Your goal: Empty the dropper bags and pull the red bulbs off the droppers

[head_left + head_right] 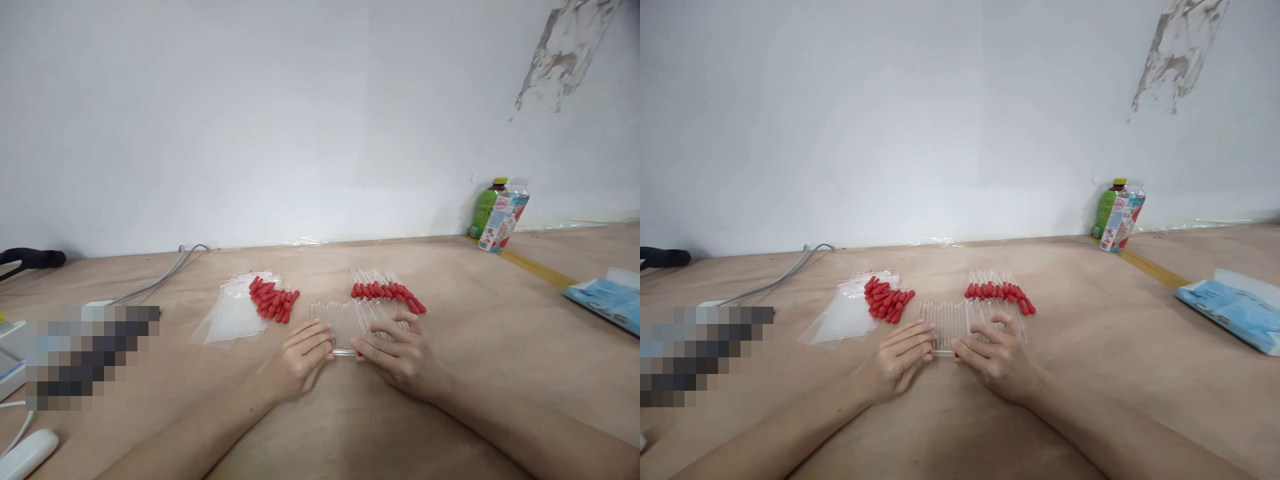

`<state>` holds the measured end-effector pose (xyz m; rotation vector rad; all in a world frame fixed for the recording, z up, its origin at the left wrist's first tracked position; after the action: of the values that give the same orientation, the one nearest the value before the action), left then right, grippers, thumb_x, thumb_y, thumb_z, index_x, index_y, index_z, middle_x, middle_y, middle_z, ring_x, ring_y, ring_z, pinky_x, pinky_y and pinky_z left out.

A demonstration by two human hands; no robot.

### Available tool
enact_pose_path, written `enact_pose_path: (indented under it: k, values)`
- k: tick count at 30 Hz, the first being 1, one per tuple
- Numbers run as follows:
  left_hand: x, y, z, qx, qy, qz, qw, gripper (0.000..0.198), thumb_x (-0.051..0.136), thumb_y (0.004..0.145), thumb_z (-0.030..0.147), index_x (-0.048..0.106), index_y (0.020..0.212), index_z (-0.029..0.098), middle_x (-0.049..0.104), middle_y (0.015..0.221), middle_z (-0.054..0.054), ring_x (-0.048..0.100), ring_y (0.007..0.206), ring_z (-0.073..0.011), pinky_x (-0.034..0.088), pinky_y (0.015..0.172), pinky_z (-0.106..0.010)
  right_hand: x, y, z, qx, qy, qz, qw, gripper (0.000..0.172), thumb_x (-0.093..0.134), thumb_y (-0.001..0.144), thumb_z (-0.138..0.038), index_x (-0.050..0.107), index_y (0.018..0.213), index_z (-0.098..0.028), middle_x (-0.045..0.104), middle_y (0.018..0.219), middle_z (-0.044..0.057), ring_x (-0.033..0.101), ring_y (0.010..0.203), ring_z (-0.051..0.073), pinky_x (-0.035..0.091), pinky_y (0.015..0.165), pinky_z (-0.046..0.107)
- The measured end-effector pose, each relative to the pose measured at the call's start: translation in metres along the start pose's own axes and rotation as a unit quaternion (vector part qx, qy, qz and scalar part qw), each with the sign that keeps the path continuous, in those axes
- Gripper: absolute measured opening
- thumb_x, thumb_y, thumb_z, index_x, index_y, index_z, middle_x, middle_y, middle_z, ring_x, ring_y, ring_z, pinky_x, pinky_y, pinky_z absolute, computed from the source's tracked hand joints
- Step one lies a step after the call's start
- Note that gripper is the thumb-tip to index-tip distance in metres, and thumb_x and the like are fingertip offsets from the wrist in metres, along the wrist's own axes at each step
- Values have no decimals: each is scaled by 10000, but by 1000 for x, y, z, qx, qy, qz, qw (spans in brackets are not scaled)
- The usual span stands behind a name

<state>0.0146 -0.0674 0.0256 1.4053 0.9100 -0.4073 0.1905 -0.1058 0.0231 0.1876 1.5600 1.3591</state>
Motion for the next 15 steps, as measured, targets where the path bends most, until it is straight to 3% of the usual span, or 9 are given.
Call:
enact_pose_path:
  k: [6, 10, 15]
  values:
    - [-13, -13, -41, -176, 61, 44, 982, 204, 418, 869, 206, 597, 962, 178, 611, 939, -77, 596, 851, -160, 508, 749, -295, -22, -10, 72, 210, 8, 33, 977, 191, 518, 814, -312, 662, 931, -268, 649, 797, 33, 556, 708, 157, 388, 680, 310]
    - [-8, -19, -56, -225, 105, 29, 968, 310, 346, 883, 193, 515, 1142, 180, 514, 898, -70, 551, 748, -135, 488, 651, -244, -23, -27, 127, 373, 24, 14, 927, 300, 495, 787, -382, 650, 938, -175, 579, 718, 53, 535, 636, 162, 419, 573, 285]
    - [-1, -23, -58, -224, 146, -5, 964, 406, 322, 854, 131, 422, 1245, 173, 446, 750, -31, 498, 654, -139, 463, 595, -231, -13, -64, 170, 546, 38, -57, 835, 240, 555, 687, -320, 623, 835, -143, 631, 711, 59, 555, 579, 156, 424, 533, 273]
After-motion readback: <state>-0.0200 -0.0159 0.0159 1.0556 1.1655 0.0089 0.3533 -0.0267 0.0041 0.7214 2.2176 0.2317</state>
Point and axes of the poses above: each hand's wrist, its own y-axis towards the middle knuckle, its own x-axis out of the palm, z = x × y, the point moved 5 cm from there along y, towards the middle knuckle
